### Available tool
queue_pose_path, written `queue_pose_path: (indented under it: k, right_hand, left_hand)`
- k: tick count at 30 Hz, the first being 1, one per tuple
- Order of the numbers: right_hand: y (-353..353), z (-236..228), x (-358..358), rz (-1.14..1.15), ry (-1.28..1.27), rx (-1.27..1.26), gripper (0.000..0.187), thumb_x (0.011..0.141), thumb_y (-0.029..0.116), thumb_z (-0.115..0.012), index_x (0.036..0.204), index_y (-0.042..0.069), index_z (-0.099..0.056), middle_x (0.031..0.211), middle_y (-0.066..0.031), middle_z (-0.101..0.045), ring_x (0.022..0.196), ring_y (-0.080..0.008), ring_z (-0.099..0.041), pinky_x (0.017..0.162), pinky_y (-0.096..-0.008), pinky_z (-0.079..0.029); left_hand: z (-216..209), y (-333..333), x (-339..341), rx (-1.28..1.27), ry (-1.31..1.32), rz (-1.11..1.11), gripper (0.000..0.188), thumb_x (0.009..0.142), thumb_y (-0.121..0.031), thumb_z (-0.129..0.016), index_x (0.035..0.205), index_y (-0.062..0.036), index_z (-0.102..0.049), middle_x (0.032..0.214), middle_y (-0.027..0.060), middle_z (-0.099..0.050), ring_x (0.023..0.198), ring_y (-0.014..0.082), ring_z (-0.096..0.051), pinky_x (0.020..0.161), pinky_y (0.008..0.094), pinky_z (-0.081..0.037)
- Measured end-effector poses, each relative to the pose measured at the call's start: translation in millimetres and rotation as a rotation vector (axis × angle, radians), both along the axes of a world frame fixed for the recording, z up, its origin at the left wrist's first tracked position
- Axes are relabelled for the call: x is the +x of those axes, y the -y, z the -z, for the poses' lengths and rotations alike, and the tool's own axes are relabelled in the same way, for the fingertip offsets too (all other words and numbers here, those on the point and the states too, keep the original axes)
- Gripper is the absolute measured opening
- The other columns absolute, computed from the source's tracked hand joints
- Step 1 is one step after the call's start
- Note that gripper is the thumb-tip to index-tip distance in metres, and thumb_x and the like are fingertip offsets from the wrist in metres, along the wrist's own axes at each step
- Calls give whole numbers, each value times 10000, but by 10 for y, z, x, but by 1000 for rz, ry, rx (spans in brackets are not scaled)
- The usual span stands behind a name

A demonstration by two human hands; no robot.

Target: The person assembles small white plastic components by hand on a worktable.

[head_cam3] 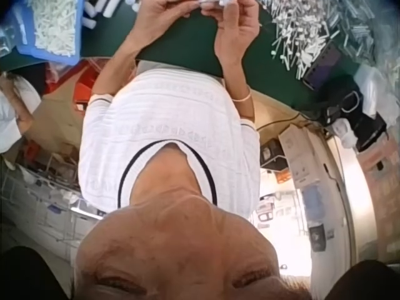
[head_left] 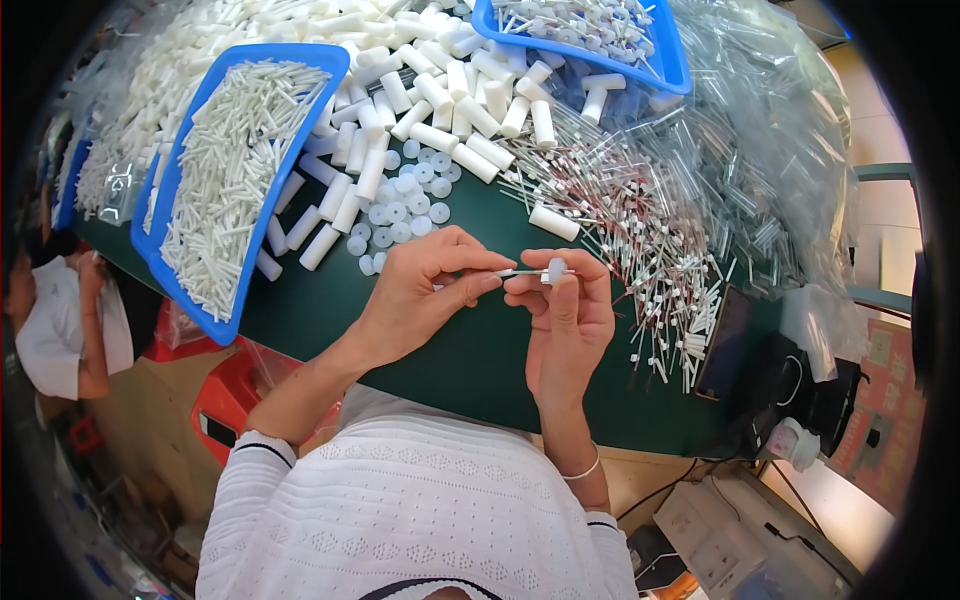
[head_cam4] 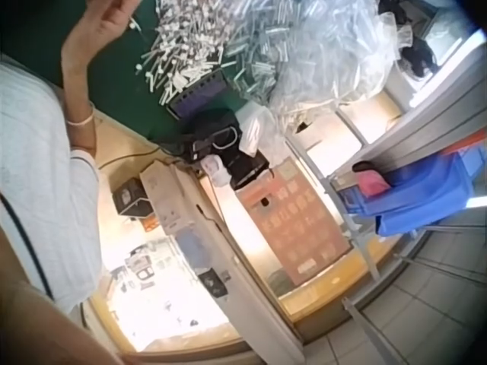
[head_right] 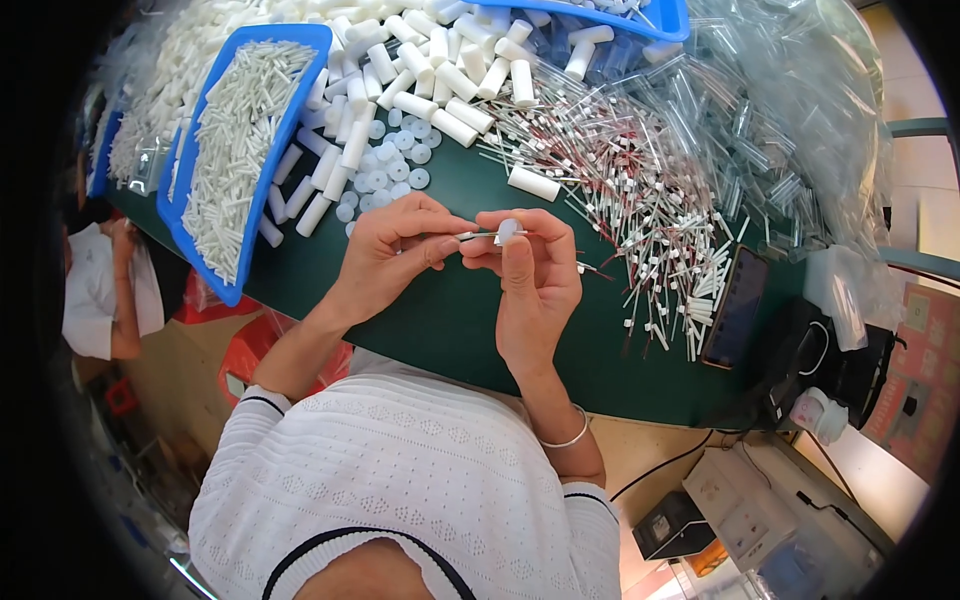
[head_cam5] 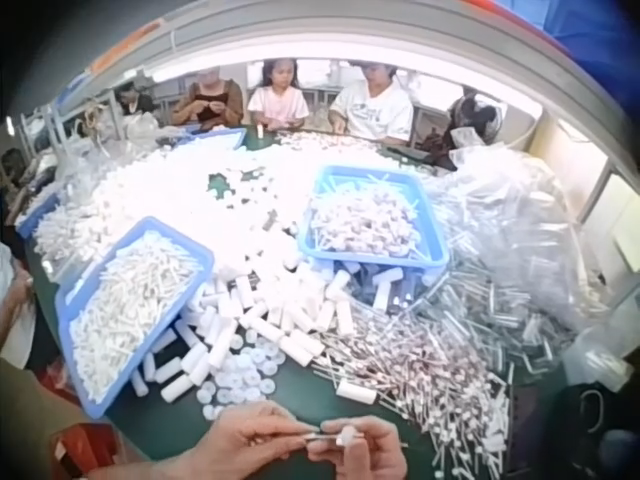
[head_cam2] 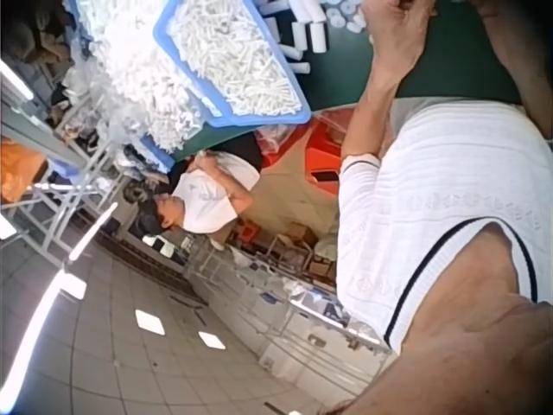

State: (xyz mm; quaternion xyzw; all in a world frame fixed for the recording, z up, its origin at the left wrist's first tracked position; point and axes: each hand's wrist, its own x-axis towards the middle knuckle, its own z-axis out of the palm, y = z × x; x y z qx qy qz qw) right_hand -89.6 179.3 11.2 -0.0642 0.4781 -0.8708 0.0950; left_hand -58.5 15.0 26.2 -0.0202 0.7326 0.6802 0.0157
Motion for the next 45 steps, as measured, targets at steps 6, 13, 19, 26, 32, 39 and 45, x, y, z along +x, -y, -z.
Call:
queue_pose_path:
  k: [6,13,19,26,32,39,45]
  right_hand:
    - [-40,0,-9,-54,109,198,175,942,185,-658,982,25,-598,785,17,-554,619,-20,-452,497,-179,-356]
    - [-227,10,-55,-246,-9,436,234,918,194,-696,799,32,-575,640,78,-478,579,-5,-359,498,-174,-288]
    - [-345,-165,1,-342,-200,804,203,798,46,-754,976,35,-656,792,7,-575,610,-47,-438,530,-208,-368]
    - [-890,15,-50,105,-618,1577,185,849,75,-672,1031,99,-656,801,-66,-559,701,-248,-590,562,-348,-471]
    - [-952,86,32,154,-647,1527,134,847,55,-671,978,76,-651,821,-67,-575,684,-244,-593,564,-338,-470]
    - [-830,75,40,165,-760,1349,173,813,12,-689,969,74,-651,843,-58,-601,703,-224,-615,559,-315,-494]
    - [-742,47,129,384,-733,1114,178,801,-51,-720,947,28,-656,863,-95,-633,680,-207,-618,568,-286,-493]
  left_hand:
    - [-24,4,-20,-254,-165,-39,99,861,-34,-685,957,-11,-695,827,68,-681,672,117,-638,593,256,-494]
    - [-123,-22,9,-497,-285,148,107,865,-43,-685,963,-2,-668,759,65,-701,690,117,-671,608,243,-518]
    - [-62,219,-82,156,450,404,106,916,-60,-645,947,38,-620,828,92,-716,733,98,-672,669,211,-535]
    - [-517,364,-1312,-636,-417,-83,196,865,-178,-699,937,-5,-643,830,83,-700,729,176,-672,682,302,-516]
    - [-366,-183,-906,-712,-632,-25,201,803,-120,-743,985,-54,-690,880,53,-669,796,247,-608,720,350,-488]
    - [302,-649,-156,-900,-516,206,123,801,-170,-717,802,-99,-617,718,43,-581,772,232,-550,681,361,-403]
    - [304,-537,-6,-520,-266,86,183,810,-183,-751,900,-59,-651,674,43,-632,583,196,-599,555,309,-464]
